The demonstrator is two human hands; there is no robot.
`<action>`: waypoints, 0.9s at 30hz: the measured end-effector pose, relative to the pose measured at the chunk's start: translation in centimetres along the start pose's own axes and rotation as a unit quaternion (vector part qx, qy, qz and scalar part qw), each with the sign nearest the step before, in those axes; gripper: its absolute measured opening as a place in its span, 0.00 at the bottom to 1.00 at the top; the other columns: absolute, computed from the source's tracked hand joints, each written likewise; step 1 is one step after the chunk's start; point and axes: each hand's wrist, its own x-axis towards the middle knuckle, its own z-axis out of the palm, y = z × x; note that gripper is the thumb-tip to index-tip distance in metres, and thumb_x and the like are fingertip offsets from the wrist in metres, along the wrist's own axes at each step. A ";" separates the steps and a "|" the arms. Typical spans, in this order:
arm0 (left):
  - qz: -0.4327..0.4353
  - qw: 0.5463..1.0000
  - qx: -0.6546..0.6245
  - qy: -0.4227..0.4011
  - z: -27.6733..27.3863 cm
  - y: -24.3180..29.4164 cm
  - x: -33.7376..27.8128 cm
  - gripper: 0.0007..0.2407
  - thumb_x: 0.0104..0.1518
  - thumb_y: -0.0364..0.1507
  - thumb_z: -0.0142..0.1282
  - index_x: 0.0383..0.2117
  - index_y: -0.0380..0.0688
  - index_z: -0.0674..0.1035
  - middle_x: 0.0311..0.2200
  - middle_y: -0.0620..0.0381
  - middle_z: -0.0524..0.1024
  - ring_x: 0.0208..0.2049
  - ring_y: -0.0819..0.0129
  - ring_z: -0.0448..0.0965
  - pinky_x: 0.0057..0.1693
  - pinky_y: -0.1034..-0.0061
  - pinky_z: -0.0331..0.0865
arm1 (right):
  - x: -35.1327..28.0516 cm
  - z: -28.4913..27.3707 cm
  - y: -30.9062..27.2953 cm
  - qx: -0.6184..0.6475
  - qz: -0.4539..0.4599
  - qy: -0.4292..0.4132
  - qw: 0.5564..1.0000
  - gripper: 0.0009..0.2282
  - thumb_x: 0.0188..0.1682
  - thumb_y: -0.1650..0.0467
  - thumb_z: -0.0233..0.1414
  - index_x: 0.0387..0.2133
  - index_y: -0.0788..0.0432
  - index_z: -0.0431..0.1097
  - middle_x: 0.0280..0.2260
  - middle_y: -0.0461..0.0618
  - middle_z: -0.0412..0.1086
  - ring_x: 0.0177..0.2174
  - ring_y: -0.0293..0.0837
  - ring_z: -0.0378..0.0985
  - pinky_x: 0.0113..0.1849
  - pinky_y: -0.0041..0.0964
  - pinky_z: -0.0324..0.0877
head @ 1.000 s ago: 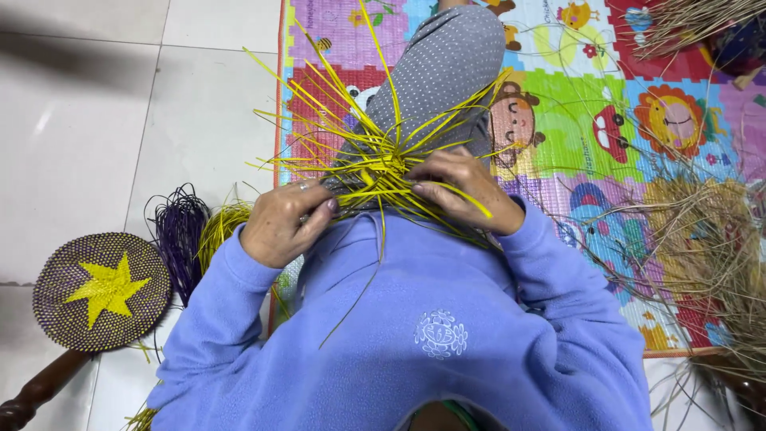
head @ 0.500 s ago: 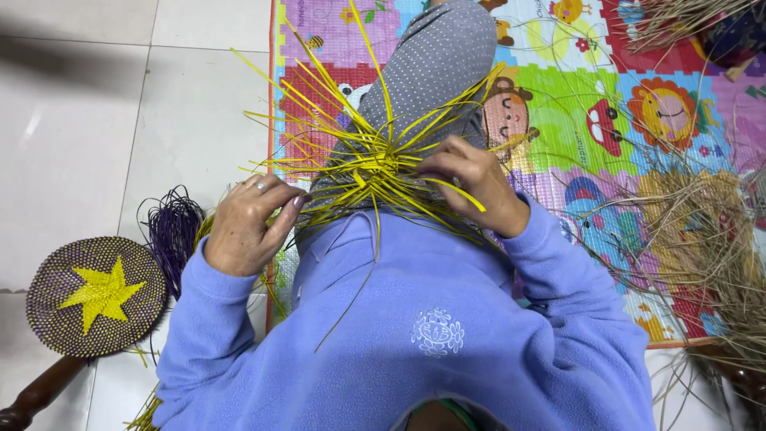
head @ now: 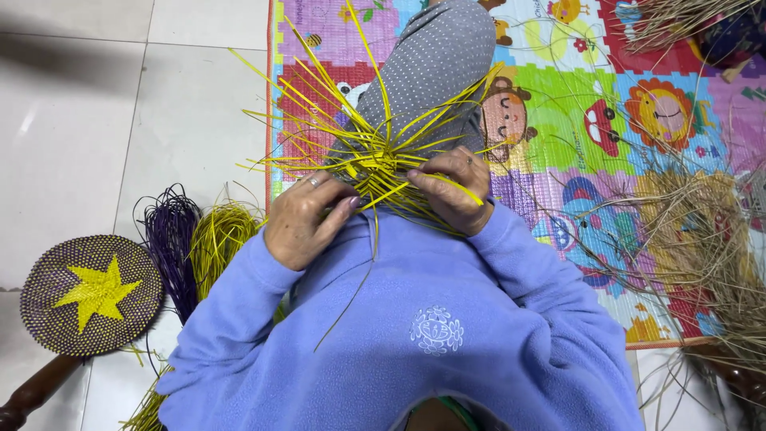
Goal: Weaving a basket base using yellow and purple straw strands while sitting on the floor
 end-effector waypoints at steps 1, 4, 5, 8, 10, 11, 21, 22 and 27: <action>0.000 1.000 0.010 0.016 0.3 0.0 0.1 0.06 0.52 0.31 0.47 0.28 0.45 0.75 0.22 0.52 0.70 0.28 0.57 0.72 0.35 0.68 0.66 | -0.2 0.0 0.1 0.005 0.000 0.007 1.000 0.06 0.42 0.74 0.48 0.23 0.62 0.72 0.25 0.54 0.66 0.19 0.48 0.67 0.20 0.37 0.62; 0.005 0.999 -0.005 0.032 0.8 0.3 0.3 0.05 0.51 0.31 0.48 0.27 0.46 0.75 0.22 0.53 0.70 0.28 0.57 0.72 0.35 0.69 0.66 | -0.3 0.1 0.1 0.016 0.003 0.022 1.000 0.05 0.41 0.74 0.49 0.22 0.63 0.72 0.25 0.55 0.66 0.19 0.49 0.67 0.20 0.38 0.62; 0.009 0.999 -0.030 0.032 0.9 0.4 0.4 0.05 0.51 0.30 0.48 0.27 0.45 0.75 0.22 0.52 0.71 0.27 0.56 0.72 0.35 0.69 0.67 | -0.3 0.2 0.1 0.022 0.004 0.030 0.999 0.04 0.41 0.75 0.49 0.22 0.63 0.72 0.25 0.55 0.66 0.19 0.49 0.67 0.20 0.38 0.62; 0.029 0.998 -0.052 0.022 1.2 1.2 0.9 0.05 0.51 0.31 0.48 0.27 0.44 0.75 0.22 0.51 0.70 0.27 0.55 0.72 0.35 0.68 0.66 | -0.1 0.6 -0.2 0.042 0.011 0.043 0.998 0.04 0.40 0.76 0.50 0.23 0.63 0.73 0.24 0.55 0.66 0.19 0.49 0.67 0.20 0.38 0.62; 0.032 0.997 -0.060 0.021 1.5 1.5 1.0 0.06 0.51 0.30 0.48 0.27 0.44 0.75 0.22 0.50 0.70 0.27 0.54 0.72 0.35 0.67 0.66 | -0.1 0.8 -0.5 0.048 0.018 0.046 0.998 0.04 0.40 0.76 0.50 0.23 0.63 0.73 0.24 0.55 0.66 0.19 0.49 0.68 0.20 0.38 0.63; 0.037 0.997 -0.068 0.020 1.7 1.6 1.2 0.06 0.51 0.30 0.48 0.27 0.43 0.75 0.22 0.49 0.70 0.27 0.53 0.72 0.35 0.66 0.66 | -0.1 0.8 -0.7 0.053 0.025 0.049 0.997 0.04 0.40 0.76 0.50 0.23 0.62 0.73 0.24 0.54 0.66 0.19 0.49 0.68 0.20 0.38 0.63; 0.062 0.979 -0.146 -0.126 -1.0 0.9 -0.7 0.06 0.50 0.29 0.47 0.21 0.42 0.73 0.17 0.49 0.69 0.22 0.53 0.71 0.31 0.66 0.65 | -3.6 -3.2 3.9 -0.040 0.118 0.092 0.988 0.04 0.36 0.81 0.53 0.24 0.67 0.72 0.26 0.58 0.69 0.23 0.53 0.72 0.26 0.41 0.67; 0.048 0.974 -0.151 -0.163 -1.6 1.1 -1.1 0.06 0.48 0.30 0.47 0.20 0.42 0.74 0.16 0.48 0.69 0.21 0.52 0.72 0.30 0.65 0.66 | -4.1 -3.7 4.3 -0.053 0.171 0.131 0.975 0.04 0.35 0.81 0.55 0.23 0.65 0.72 0.25 0.57 0.70 0.25 0.51 0.73 0.29 0.38 0.67; -0.064 0.957 -0.135 -0.248 -3.6 0.8 -3.8 0.02 0.40 0.26 0.53 0.18 0.42 0.77 0.16 0.62 0.73 0.16 0.75 0.69 0.25 0.83 0.63 | -5.4 -5.6 4.4 -0.023 0.340 0.212 0.916 0.09 0.34 0.85 0.51 0.25 0.63 0.66 0.31 0.51 0.66 0.33 0.43 0.69 0.36 0.31 0.68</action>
